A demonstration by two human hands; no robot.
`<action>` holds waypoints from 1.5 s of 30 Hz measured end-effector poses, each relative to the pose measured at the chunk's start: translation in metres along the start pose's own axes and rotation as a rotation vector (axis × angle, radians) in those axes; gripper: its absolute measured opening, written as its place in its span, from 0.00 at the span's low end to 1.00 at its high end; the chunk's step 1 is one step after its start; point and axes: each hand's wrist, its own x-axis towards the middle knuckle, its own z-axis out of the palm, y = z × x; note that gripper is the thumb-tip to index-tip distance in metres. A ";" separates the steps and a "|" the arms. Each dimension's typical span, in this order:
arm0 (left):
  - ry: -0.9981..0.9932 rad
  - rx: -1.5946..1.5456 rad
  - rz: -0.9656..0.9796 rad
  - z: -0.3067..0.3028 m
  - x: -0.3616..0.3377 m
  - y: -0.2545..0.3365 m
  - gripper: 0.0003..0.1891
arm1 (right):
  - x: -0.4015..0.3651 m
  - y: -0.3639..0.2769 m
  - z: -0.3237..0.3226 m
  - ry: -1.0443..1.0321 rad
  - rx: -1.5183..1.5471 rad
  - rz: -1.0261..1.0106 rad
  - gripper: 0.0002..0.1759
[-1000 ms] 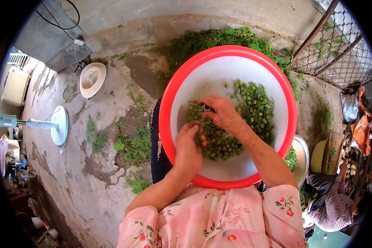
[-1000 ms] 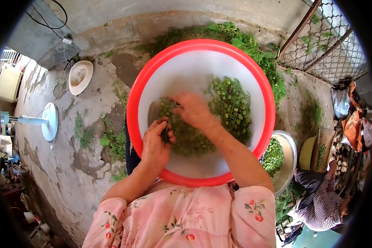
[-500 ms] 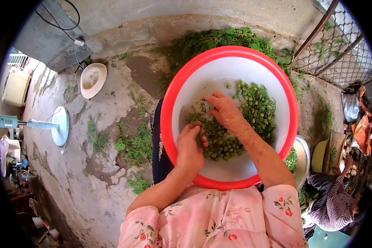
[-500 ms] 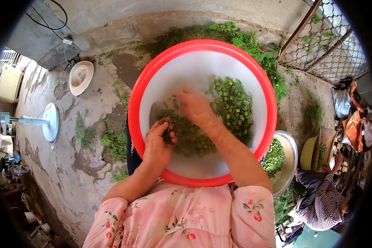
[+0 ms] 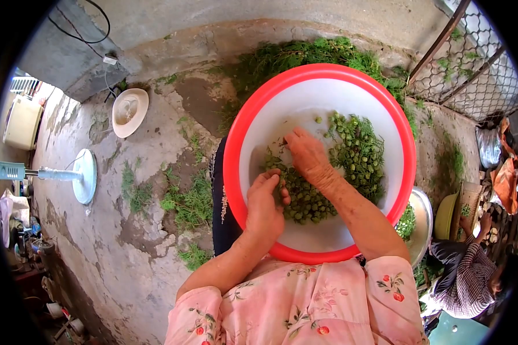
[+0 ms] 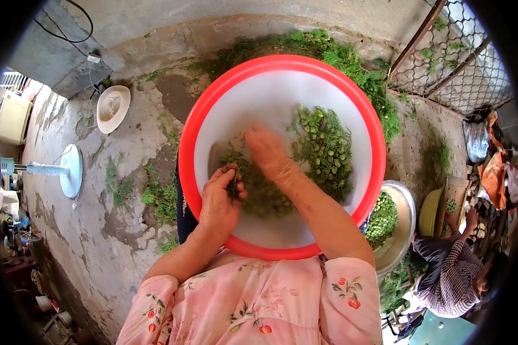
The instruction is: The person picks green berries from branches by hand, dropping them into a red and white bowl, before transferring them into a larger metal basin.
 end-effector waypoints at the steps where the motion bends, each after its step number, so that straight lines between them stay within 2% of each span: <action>1: -0.001 0.004 0.000 0.000 0.000 0.000 0.06 | 0.000 0.001 0.001 0.003 0.158 0.060 0.10; 3: -0.001 0.010 0.002 0.000 0.000 0.000 0.06 | 0.001 0.001 0.001 0.009 0.474 0.176 0.09; 6: -0.005 0.011 0.003 -0.001 0.001 -0.001 0.06 | -0.001 -0.009 -0.011 -0.146 0.414 0.072 0.07; 9: -0.002 0.017 0.004 0.000 0.002 -0.001 0.06 | -0.006 -0.013 -0.006 -0.160 0.350 0.111 0.06; 12: 0.026 0.043 0.000 0.002 0.001 0.000 0.06 | -0.003 -0.012 -0.010 -0.151 0.607 0.250 0.06; 18: 0.010 0.045 0.046 0.003 0.002 -0.001 0.08 | -0.004 -0.019 -0.043 -0.198 0.598 0.176 0.06; 21: -0.032 0.082 0.079 0.003 0.001 -0.001 0.09 | -0.006 -0.023 -0.046 -0.239 0.615 0.048 0.06; 24: -0.043 0.110 0.039 0.001 0.002 -0.001 0.11 | -0.008 -0.028 -0.048 -0.226 0.778 0.155 0.05; 27: -0.081 0.095 0.035 0.001 0.001 0.000 0.10 | -0.011 -0.029 -0.047 -0.229 0.915 0.359 0.05; 30: -0.054 0.110 -0.004 -0.005 0.006 -0.004 0.09 | -0.003 -0.026 -0.056 -0.145 0.989 0.574 0.05; 33: -0.027 0.090 0.068 0.000 0.003 -0.005 0.08 | -0.003 -0.017 -0.058 -0.178 0.973 0.575 0.06; 37: -0.037 0.077 0.036 -0.003 0.007 -0.004 0.07 | -0.003 -0.015 -0.064 -0.276 0.931 0.581 0.08; 40: -0.031 0.085 0.002 -0.003 0.007 -0.004 0.09 | -0.007 -0.012 -0.056 -0.142 0.699 0.080 0.09; 42: -0.010 0.041 -0.028 0.001 0.005 -0.002 0.11 | -0.010 -0.021 -0.064 -0.264 0.803 0.111 0.09; 43: -0.078 0.022 -0.030 0.000 0.005 -0.002 0.11 | -0.011 -0.028 -0.067 -0.325 0.855 0.126 0.09; 45: -0.224 -0.016 -0.043 -0.003 0.007 -0.002 0.13 | -0.016 -0.032 -0.060 -0.275 0.649 0.016 0.07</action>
